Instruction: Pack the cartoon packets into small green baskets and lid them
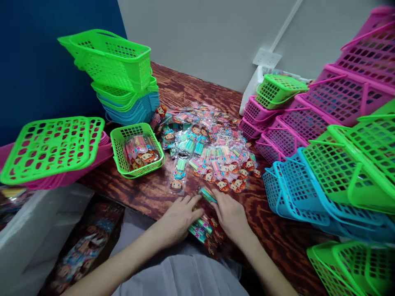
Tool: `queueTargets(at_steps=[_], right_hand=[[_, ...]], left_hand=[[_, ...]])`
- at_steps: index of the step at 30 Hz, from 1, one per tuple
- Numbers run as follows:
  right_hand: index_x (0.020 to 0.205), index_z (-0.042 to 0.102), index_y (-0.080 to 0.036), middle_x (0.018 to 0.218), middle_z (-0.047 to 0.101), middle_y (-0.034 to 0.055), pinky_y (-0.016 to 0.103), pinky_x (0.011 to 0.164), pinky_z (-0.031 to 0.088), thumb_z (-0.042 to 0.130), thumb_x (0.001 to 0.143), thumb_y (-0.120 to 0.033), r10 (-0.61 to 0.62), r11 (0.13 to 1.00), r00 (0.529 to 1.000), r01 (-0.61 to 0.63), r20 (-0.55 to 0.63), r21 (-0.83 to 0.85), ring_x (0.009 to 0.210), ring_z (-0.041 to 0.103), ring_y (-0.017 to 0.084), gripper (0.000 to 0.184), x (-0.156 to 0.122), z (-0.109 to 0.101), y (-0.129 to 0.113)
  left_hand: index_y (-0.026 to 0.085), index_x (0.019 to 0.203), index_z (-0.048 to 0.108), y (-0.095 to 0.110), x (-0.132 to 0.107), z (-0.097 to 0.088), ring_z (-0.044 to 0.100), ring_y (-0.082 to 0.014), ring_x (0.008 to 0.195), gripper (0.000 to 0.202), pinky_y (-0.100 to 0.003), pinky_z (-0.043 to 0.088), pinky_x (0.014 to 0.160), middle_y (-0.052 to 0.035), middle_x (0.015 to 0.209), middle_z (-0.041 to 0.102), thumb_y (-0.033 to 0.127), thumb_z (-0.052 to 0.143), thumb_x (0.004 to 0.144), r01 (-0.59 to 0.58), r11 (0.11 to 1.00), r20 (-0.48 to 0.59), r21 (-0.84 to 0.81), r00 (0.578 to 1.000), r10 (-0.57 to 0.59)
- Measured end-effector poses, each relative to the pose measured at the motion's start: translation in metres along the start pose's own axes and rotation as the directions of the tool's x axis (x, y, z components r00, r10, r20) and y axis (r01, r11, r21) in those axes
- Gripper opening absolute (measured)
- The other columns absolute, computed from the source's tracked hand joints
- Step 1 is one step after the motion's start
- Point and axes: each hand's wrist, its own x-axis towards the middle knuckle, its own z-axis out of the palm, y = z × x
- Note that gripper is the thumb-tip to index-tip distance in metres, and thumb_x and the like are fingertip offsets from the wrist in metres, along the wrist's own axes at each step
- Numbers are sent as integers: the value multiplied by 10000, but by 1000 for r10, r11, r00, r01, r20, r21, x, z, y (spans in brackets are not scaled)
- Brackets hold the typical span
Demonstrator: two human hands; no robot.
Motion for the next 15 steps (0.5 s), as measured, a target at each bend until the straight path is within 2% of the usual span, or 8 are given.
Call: queueTargets(at_steps=[3,6,8,12,15], right_hand=[[1543,288,-264,1174,662,139,476,868,484,567,914,-293,0,998,998,5,60,-70,1032,607,330,688,-5,2,-4],[1585,101,-289,1207,642,134,500,874,495,622,855,-222,24,999,994,-20,107,-40,1076,595,346,899,-9,-1,-3],[1585,40,-311,1233,633,125,498,894,494,627,829,-179,30,1000,992,-30,123,-1,1110,588,345,966,-12,-3,-3],[1581,-21,-318,1256,624,118,498,915,495,609,821,-150,48,999,986,-51,158,15,1134,581,340,1001,-16,-8,-8],[1580,-28,-312,1284,608,114,490,923,504,602,836,-153,57,998,979,-62,197,19,1163,570,331,988,-19,-14,-14]], left_hand=[[251,1301,530,1,1,-1,459,-306,1218,531,-468,383,1033,-125,1408,452,81,563,798,-2,1000,14,-9,1000,2],[266,1303,521,2,-2,0,464,-289,1202,538,-449,393,1027,-111,1373,468,69,562,805,22,1000,13,-20,1000,-22],[268,1302,522,2,-5,3,437,-300,1244,556,-459,377,1042,-120,1480,370,51,561,792,28,999,-17,-16,999,-29],[266,1274,547,2,-8,7,421,-322,1283,576,-461,377,1028,-87,1646,61,19,561,754,22,1000,-44,4,999,-22],[258,1263,558,1,-8,9,467,-327,1247,553,-451,408,977,-80,1658,-33,39,573,756,17,999,-40,33,999,-16]])
